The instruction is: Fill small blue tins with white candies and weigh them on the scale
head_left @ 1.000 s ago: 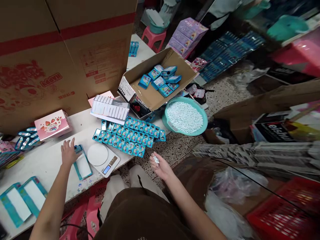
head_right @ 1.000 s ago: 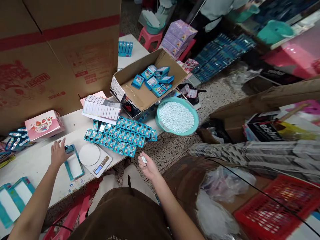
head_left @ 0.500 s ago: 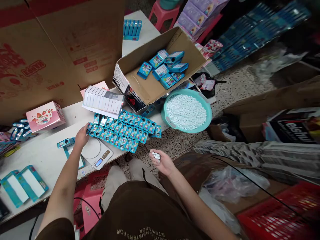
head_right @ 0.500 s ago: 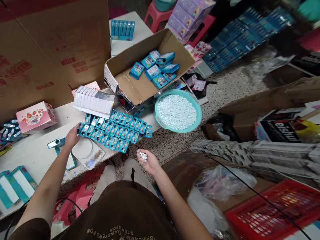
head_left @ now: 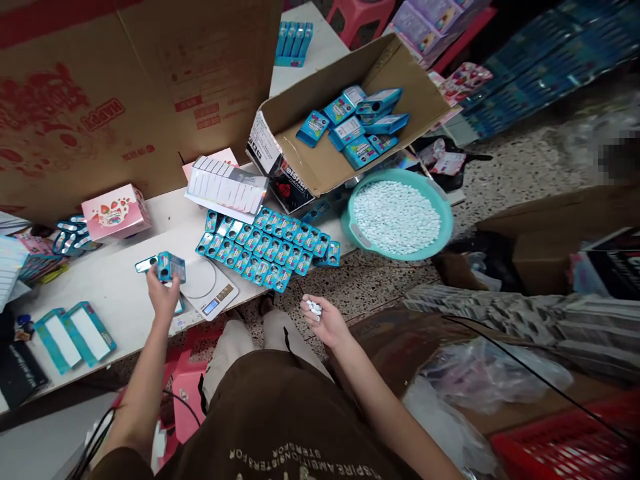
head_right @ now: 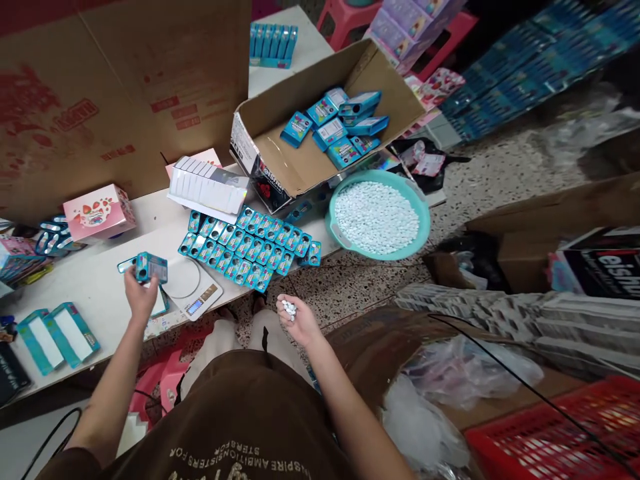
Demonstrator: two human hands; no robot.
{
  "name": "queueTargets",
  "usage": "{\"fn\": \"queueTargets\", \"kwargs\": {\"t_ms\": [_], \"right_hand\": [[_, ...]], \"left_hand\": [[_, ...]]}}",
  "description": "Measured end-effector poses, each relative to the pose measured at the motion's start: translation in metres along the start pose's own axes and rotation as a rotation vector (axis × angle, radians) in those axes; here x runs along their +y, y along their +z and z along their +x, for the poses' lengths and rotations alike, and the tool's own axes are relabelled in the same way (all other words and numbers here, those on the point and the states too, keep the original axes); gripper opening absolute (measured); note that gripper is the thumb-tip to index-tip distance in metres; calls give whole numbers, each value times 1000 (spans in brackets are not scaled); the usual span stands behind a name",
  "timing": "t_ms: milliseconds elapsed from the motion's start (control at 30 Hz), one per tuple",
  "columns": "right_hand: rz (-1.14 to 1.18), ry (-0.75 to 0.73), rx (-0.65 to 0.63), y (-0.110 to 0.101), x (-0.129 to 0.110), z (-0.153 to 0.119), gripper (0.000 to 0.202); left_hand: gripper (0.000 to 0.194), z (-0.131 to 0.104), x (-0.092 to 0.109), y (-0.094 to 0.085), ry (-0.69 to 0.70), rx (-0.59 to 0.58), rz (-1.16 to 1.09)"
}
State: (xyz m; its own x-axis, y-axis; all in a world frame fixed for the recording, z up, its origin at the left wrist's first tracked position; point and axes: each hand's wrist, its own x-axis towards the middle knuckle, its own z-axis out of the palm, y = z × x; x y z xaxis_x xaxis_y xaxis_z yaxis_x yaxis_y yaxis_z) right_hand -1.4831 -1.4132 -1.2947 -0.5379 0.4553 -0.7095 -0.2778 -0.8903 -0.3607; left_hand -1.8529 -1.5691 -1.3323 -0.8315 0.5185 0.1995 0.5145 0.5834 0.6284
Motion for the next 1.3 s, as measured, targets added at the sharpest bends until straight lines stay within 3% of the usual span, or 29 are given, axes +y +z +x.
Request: {"fn": "queueTargets", "kwargs": {"t_ms": [133, 300, 367, 467, 600, 767, 1033, 1300], "right_hand": [[-6, 25, -22, 16, 21, 4, 5], [-32, 24, -50, 31, 37, 5, 5], [-39, 30, -51, 34, 42, 5, 5], [-39, 36, -43, 37, 48, 4, 5], [-17, 23, -12, 38, 54, 2, 6], [13, 10, -16, 37, 58, -5, 5], [45, -17, -46, 28, 65, -11, 4], [39, -1, -71, 34, 67, -9, 4]], "left_hand": [[65, -53, -13, 10, 30, -25, 33], [62, -74, -20, 29, -11, -35, 80], [70, -73, -23, 25, -6, -59, 73], [80, -65, -29, 5, 103, -99, 63], [49, -44, -41, -34, 259, -51, 94], [41, -27, -54, -65, 233, 1, 133], [43, -30, -74, -80, 107, 66, 173], [34, -17, -75, -80, 198, -47, 186]]}}
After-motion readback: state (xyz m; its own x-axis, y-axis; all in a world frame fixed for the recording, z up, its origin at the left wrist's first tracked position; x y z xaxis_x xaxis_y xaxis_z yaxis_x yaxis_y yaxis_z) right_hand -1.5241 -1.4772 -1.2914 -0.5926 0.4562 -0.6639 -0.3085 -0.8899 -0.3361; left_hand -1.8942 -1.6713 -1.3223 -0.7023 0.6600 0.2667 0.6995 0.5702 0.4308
